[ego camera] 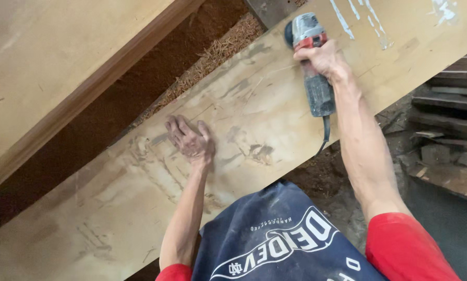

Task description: The person uses an orbital sander to smooth a large wooden board. They move the sander across the surface in overlapping passes while keeping the left hand on the board for stability.

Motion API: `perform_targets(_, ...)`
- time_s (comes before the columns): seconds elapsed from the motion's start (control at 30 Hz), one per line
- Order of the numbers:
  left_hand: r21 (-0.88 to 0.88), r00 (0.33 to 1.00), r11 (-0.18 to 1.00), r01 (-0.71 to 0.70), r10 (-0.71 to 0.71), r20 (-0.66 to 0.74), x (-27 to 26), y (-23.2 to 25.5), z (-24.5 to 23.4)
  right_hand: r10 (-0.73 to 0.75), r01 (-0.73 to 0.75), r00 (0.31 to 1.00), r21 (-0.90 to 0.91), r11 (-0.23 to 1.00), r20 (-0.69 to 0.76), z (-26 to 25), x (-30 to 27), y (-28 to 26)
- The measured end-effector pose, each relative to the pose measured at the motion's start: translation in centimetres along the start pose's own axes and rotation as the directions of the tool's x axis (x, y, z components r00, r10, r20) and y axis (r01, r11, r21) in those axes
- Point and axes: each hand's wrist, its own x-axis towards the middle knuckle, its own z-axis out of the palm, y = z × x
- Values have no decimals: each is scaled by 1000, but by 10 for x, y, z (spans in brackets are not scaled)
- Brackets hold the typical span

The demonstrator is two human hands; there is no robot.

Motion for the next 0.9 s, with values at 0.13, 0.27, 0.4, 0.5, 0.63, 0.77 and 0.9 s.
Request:
perform_targets(0.13,7,1000,1000,12,-12,20,-3,-3,1,25,-25,998,11,1000,-56,6,-17,1)
perform_targets(0.27,0,1000,1000,-27,27,2,-3,-8,7,45,-44,999,-70,997,21,56,-62,5)
perform_targets(0.4,-9,998,998,-57,58,38,-3,-14,7,-73,84,995,-173,981,71,118,-120,7)
perform_targets(0.5,-15,972,982,-189,189,143,-6,-26,-9,-103,124,990,-248,961,94,136,-144,4)
perform_targets(0.63,-27,937,983,-182,181,299,-28,-70,-53,105,-104,994,-140,985,0,126,-147,6)
perform_targets(0.77,9,969,999,-39,35,244,-56,-125,-99,74,-74,997,61,995,-4,111,-141,19)
perform_targets(0.9,9,984,1000,19,-21,176,-71,-158,-106,-8,6,999,30,1000,40,133,-147,24)
